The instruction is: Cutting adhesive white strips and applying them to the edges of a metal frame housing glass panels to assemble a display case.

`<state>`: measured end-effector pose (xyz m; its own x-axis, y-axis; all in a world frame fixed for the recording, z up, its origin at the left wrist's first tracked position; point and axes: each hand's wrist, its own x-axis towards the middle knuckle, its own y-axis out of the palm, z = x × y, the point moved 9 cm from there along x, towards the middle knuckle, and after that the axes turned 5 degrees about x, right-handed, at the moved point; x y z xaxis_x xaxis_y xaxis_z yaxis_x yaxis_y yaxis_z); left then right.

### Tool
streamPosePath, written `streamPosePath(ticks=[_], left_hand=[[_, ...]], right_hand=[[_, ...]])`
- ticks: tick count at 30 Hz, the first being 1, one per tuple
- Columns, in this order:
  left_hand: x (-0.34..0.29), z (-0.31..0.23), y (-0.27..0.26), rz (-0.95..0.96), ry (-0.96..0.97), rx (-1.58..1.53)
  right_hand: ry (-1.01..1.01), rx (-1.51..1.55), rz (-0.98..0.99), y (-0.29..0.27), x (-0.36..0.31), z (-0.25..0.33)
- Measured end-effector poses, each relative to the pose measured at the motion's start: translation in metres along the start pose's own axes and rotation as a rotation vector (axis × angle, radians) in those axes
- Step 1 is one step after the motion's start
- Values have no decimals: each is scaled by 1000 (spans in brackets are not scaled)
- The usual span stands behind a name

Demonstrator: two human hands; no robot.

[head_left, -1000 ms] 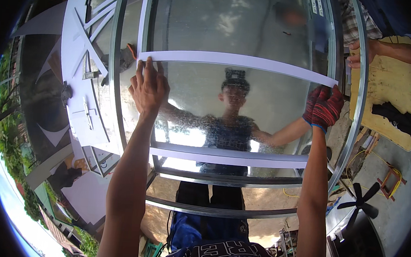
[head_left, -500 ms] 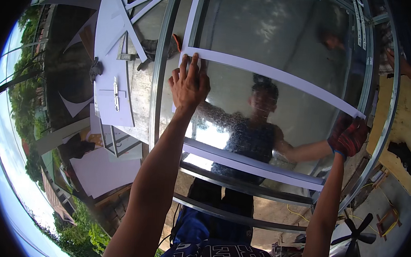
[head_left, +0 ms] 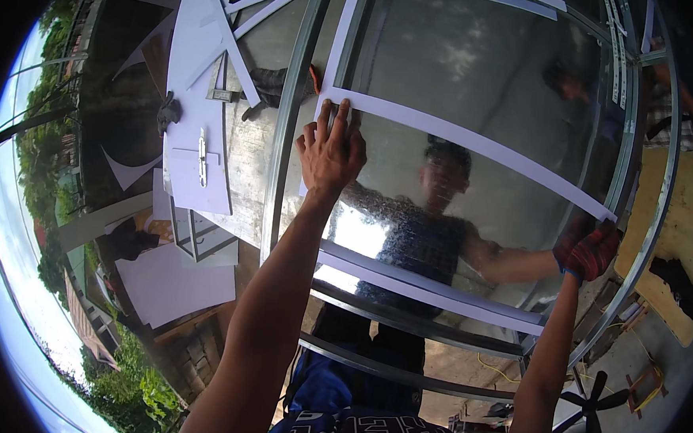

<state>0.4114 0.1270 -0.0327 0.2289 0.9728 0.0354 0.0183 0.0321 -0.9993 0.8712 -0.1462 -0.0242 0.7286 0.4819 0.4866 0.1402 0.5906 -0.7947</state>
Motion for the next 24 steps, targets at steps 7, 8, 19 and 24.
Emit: streamPosePath(ticks=[7, 8, 19, 24], left_hand=[[2, -3, -3, -30, 21, -76], [1, -1, -2, -30, 10, -72], [0, -1, -3, 15, 25, -171], [0, 1, -8, 30, 39, -185]], right_hand=[[-247, 202, -320, -23, 4, 35], [-252, 211, -314, -19, 3, 33], [118, 33, 39, 13, 10, -76], [433, 348, 1, 14, 3, -115]])
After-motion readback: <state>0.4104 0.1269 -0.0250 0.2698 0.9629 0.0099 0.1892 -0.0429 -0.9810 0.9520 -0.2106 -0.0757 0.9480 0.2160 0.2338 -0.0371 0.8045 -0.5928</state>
